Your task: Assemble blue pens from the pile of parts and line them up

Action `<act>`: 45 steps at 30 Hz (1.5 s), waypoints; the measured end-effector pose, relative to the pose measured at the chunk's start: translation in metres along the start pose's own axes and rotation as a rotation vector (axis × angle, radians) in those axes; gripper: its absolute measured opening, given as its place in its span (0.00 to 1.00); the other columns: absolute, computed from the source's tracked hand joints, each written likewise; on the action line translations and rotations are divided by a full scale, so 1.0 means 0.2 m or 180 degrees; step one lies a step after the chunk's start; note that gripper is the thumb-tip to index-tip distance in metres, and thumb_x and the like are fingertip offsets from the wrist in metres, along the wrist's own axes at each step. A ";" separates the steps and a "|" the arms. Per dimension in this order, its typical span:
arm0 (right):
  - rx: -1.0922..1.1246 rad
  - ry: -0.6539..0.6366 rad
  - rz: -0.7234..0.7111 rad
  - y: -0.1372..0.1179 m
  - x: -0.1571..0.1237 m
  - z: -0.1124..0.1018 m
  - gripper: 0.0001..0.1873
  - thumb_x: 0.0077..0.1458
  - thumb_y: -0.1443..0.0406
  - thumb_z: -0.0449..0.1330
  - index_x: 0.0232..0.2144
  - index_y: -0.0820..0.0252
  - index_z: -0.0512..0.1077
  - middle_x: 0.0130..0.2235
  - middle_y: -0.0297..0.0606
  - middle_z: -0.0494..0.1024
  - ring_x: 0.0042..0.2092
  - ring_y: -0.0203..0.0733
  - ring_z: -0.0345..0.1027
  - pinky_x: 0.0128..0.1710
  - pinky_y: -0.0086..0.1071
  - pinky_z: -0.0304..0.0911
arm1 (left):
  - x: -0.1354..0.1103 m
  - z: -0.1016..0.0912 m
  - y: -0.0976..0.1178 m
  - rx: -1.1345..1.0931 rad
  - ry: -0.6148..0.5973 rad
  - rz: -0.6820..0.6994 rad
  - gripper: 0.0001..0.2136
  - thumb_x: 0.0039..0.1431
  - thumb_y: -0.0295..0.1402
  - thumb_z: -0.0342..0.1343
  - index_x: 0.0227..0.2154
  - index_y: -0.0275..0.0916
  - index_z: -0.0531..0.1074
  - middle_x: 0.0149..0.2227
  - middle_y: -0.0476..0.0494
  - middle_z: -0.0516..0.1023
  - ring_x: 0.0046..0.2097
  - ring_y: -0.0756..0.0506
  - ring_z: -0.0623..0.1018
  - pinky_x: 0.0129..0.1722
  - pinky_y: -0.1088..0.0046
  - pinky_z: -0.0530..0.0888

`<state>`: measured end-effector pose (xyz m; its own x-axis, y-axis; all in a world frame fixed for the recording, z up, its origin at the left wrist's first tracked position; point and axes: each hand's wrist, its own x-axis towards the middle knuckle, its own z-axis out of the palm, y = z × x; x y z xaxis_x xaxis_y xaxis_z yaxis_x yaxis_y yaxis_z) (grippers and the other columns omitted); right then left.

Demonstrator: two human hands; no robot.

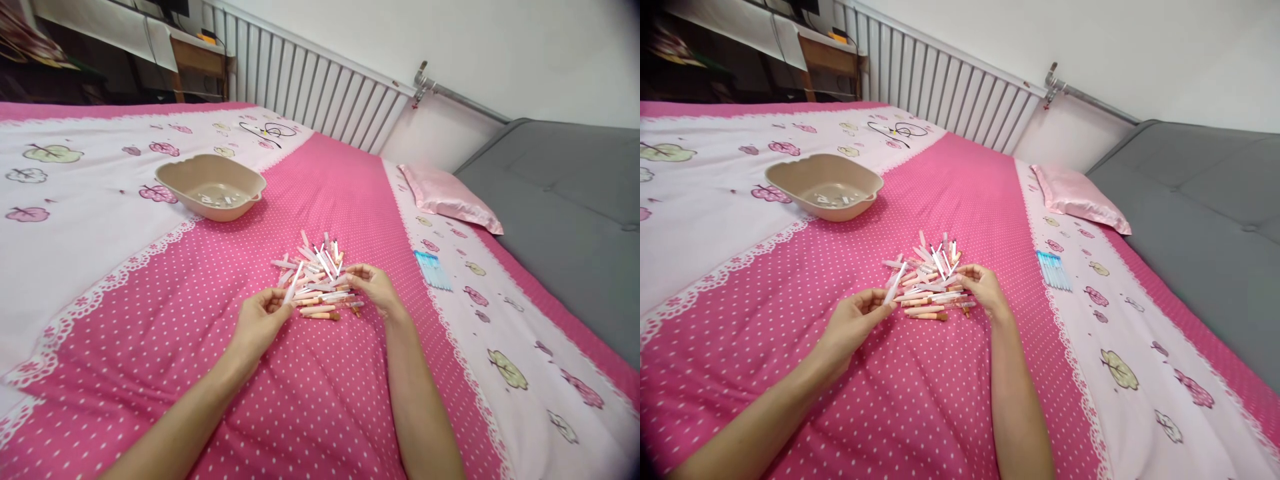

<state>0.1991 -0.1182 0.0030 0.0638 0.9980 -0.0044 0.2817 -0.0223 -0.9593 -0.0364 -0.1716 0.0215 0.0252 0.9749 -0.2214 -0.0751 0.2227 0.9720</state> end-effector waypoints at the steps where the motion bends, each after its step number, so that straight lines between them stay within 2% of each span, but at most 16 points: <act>1: -0.0185 0.0030 -0.0069 0.01 0.01 -0.01 0.16 0.41 0.58 0.63 0.32 0.61 0.71 0.32 0.39 0.78 0.34 0.42 0.73 0.36 0.35 0.67 | 0.00 0.00 0.00 -0.0007 -0.0007 -0.0002 0.15 0.36 0.35 0.61 0.29 0.31 0.73 0.27 0.43 0.76 0.29 0.48 0.73 0.28 0.75 0.66; 5: -0.0723 0.0254 -0.0242 0.04 0.03 -0.03 0.14 0.42 0.60 0.61 0.32 0.61 0.72 0.34 0.40 0.78 0.36 0.41 0.71 0.41 0.36 0.64 | -0.01 0.00 0.01 0.0013 -0.0035 -0.0008 0.14 0.38 0.35 0.61 0.29 0.32 0.72 0.27 0.44 0.75 0.30 0.48 0.73 0.29 0.75 0.66; 8: -0.0935 0.0364 -0.0207 0.05 0.03 -0.06 0.11 0.41 0.61 0.61 0.30 0.61 0.71 0.33 0.39 0.77 0.35 0.41 0.71 0.39 0.36 0.64 | 0.00 0.00 0.00 0.0047 -0.0033 -0.0011 0.15 0.39 0.37 0.61 0.30 0.31 0.72 0.27 0.44 0.75 0.30 0.48 0.73 0.29 0.75 0.66; 11: -0.1212 0.0317 -0.0099 0.05 0.01 -0.09 0.07 0.41 0.63 0.60 0.26 0.61 0.71 0.28 0.38 0.76 0.31 0.41 0.70 0.33 0.33 0.64 | 0.00 -0.01 0.00 0.0079 -0.0018 -0.0001 0.16 0.39 0.38 0.61 0.30 0.31 0.72 0.28 0.43 0.75 0.31 0.47 0.73 0.29 0.75 0.66; 14: -0.1533 0.0233 -0.0003 0.05 -0.01 -0.11 0.03 0.40 0.67 0.59 0.23 0.60 0.71 0.27 0.37 0.76 0.30 0.40 0.69 0.31 0.32 0.62 | 0.00 -0.01 -0.01 0.0105 -0.0018 0.0016 0.17 0.39 0.38 0.61 0.31 0.31 0.72 0.29 0.42 0.75 0.31 0.47 0.73 0.30 0.74 0.66; 19: -0.1863 0.0233 0.0097 0.08 -0.01 -0.09 0.05 0.40 0.67 0.60 0.25 0.59 0.71 0.29 0.38 0.76 0.32 0.42 0.69 0.31 0.32 0.60 | 0.01 -0.01 -0.01 0.0148 -0.0050 0.0022 0.17 0.40 0.38 0.60 0.32 0.30 0.72 0.31 0.41 0.76 0.31 0.47 0.73 0.30 0.74 0.66; 23: -0.1798 0.0124 0.0118 0.10 0.00 -0.06 0.11 0.39 0.64 0.61 0.29 0.59 0.69 0.30 0.38 0.76 0.31 0.42 0.69 0.29 0.32 0.61 | 0.01 -0.01 -0.02 0.0184 -0.0087 0.0006 0.17 0.40 0.38 0.60 0.32 0.30 0.72 0.30 0.41 0.76 0.31 0.47 0.72 0.30 0.74 0.65; 29: -0.1516 -0.0005 0.0145 0.12 0.02 -0.05 0.13 0.36 0.64 0.62 0.29 0.60 0.67 0.29 0.35 0.74 0.30 0.39 0.69 0.29 0.31 0.62 | 0.01 0.00 -0.02 0.0208 -0.0106 0.0055 0.17 0.40 0.39 0.60 0.32 0.30 0.72 0.29 0.42 0.75 0.29 0.48 0.71 0.29 0.74 0.64; 37: -0.1181 -0.0377 0.0319 0.13 0.04 -0.08 0.13 0.35 0.64 0.64 0.28 0.63 0.73 0.24 0.34 0.74 0.26 0.37 0.66 0.26 0.29 0.59 | 0.01 0.00 -0.02 0.0191 -0.0043 0.0018 0.17 0.38 0.38 0.61 0.31 0.30 0.72 0.28 0.44 0.75 0.29 0.49 0.70 0.30 0.75 0.64; 45: -0.0976 -0.0658 0.0376 0.08 0.02 -0.11 0.13 0.34 0.60 0.65 0.21 0.63 0.70 0.22 0.31 0.70 0.25 0.35 0.62 0.26 0.28 0.55 | 0.00 0.00 0.01 0.0217 -0.0029 -0.0012 0.16 0.38 0.39 0.61 0.29 0.32 0.72 0.27 0.44 0.75 0.29 0.48 0.71 0.30 0.74 0.65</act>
<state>0.2254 -0.1163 -0.0059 -0.0726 0.9778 -0.1967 0.5590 -0.1234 -0.8199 -0.0358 -0.1704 0.0224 0.0344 0.9738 -0.2246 -0.0069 0.2249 0.9743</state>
